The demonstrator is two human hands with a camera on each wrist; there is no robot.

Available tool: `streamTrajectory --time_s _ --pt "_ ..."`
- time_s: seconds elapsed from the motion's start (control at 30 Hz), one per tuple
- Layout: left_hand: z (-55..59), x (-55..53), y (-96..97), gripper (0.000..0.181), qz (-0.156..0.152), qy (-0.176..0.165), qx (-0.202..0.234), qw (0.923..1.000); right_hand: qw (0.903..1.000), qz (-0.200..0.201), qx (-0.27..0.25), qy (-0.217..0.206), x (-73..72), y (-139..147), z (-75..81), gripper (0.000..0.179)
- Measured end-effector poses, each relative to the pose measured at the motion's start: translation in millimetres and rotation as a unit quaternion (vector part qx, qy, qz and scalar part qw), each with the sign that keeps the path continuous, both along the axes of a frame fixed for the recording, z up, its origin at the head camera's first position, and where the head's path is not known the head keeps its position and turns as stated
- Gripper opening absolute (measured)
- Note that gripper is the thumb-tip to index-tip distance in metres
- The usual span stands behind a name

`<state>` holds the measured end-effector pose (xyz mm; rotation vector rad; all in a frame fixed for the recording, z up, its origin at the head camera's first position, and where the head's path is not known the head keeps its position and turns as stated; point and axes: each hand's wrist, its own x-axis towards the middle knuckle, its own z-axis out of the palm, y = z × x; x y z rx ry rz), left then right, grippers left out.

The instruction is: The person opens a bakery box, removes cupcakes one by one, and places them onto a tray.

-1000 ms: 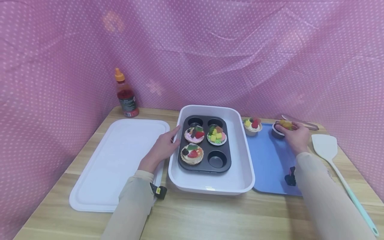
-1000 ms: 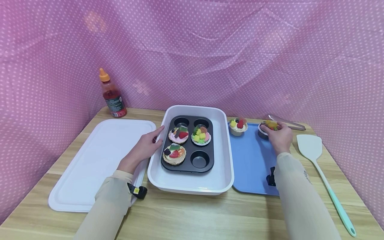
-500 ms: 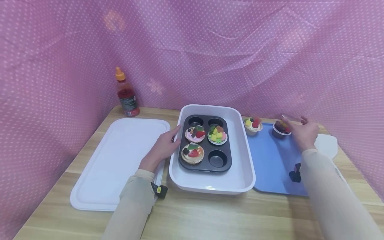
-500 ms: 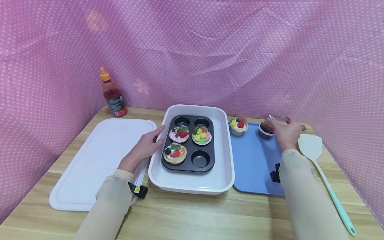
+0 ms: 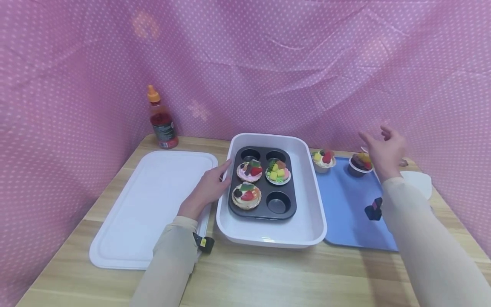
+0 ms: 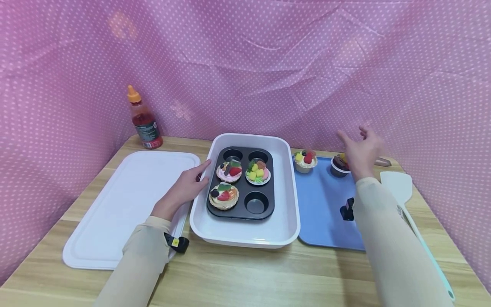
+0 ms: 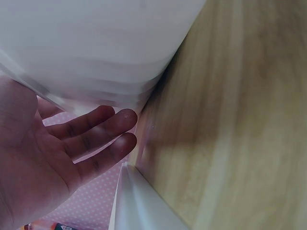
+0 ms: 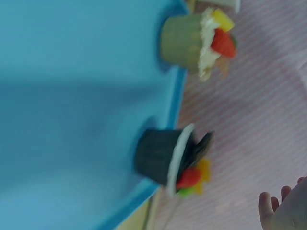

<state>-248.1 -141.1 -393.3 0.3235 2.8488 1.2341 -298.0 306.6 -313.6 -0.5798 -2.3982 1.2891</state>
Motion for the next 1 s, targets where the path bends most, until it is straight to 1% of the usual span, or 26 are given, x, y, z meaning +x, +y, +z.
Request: streamTrajectory --time_s 0.1,0.23,0.4,0.5,0.7,0.83,1.0 --pt "-0.1 -2.2 -0.8 0.064 -0.003 0.005 -0.001 1.0000 0.9999 0.009 0.011 0.007 -1.6 -14.8 9.4 0.090" --pt "0.5 -4.9 -1.9 0.064 -0.004 0.004 -0.001 1.0000 0.9993 0.031 0.012 0.018 -1.6 -35.9 21.7 0.087" --pt "1.5 -8.0 -3.9 0.064 -0.008 0.004 0.002 1.0000 0.9966 0.072 -0.009 0.037 -1.5 -61.4 32.2 0.082" --pt "1.5 -10.1 -5.2 0.064 -0.010 0.002 0.004 0.9999 0.9945 0.093 -0.017 0.044 -3.1 -77.1 34.4 0.080" --pt "1.7 -7.2 -4.3 0.064 -0.010 0.000 0.005 0.9999 0.9903 0.129 -0.016 0.049 -3.7 -107.1 32.6 0.076" --pt "1.3 -5.0 -3.3 0.064 -0.007 0.006 0.002 1.0000 0.9849 0.160 -0.027 0.061 -1.4 -126.5 31.5 0.073" --pt "2.1 -1.8 -1.7 0.063 -0.003 0.006 -0.001 1.0000 0.9786 0.195 -0.043 0.051 1.3 -148.2 26.9 0.074"
